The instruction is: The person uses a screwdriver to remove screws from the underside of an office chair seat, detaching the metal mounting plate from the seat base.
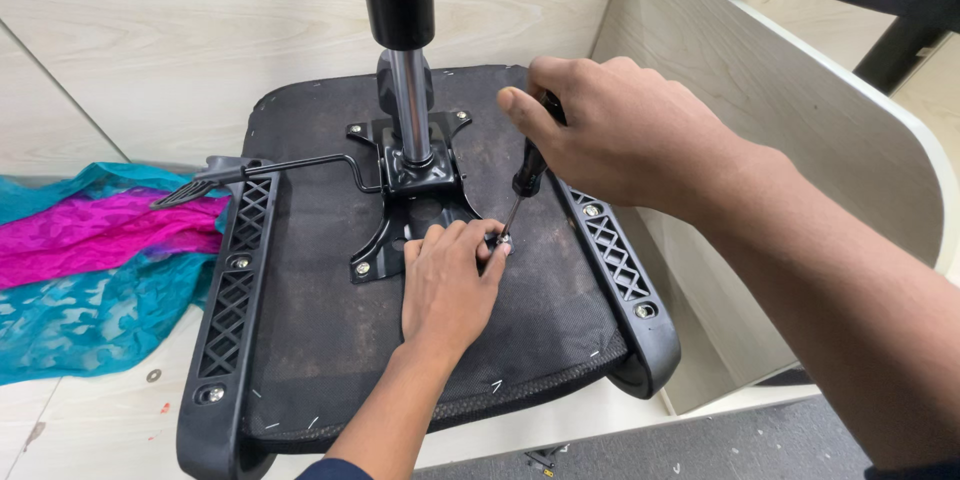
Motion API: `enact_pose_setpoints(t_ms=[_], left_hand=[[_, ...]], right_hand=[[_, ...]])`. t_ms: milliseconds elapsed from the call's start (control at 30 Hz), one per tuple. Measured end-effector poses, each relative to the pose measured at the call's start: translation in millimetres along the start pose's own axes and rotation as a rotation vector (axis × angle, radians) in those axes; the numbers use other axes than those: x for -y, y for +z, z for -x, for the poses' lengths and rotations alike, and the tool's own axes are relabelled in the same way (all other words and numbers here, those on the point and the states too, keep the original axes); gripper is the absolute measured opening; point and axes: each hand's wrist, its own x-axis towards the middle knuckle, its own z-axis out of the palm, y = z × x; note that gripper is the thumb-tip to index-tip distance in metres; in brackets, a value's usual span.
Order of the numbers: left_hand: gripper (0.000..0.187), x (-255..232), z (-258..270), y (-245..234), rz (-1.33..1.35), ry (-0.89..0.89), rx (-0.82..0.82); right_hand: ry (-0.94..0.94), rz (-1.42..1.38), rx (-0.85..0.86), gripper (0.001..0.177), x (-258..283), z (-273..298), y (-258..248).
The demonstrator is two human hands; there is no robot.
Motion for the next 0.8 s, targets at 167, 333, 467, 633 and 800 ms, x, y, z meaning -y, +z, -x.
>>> enact_pose_setpoints(t_ms=[167, 333, 467, 633, 800], left_hand=[[0.027, 5.7, 4.4, 1.6, 0.025, 0.044, -0.005], [0.036, 12.6, 6.4, 2.1, 0.028, 0.093, 0.011], [0.036, 12.9, 7.2, 3.2, 0.013, 0.081, 0.034], [0.036, 8.7, 6.5, -0.4, -0.025, 0.074, 0.048], [0.034, 2.0, 8.2, -4.1, -0.041, 0.016, 0.067]], right_hand=[[-0.103, -0.045, -0.095, 0.041, 5.0, 9.2, 2.6], [-0.183, -0.066, -0.153, 0.040, -2.4, 8.4, 4.8], [-0.054, -0.011, -0.097, 0.044, -1.7, 9.4, 5.4], [-0.100, -0.094, -0.128, 0.039, -6.5, 13.4, 6.5], [-0.208, -0.137, -0.190, 0.038, -18.2, 13.0, 9.9]])
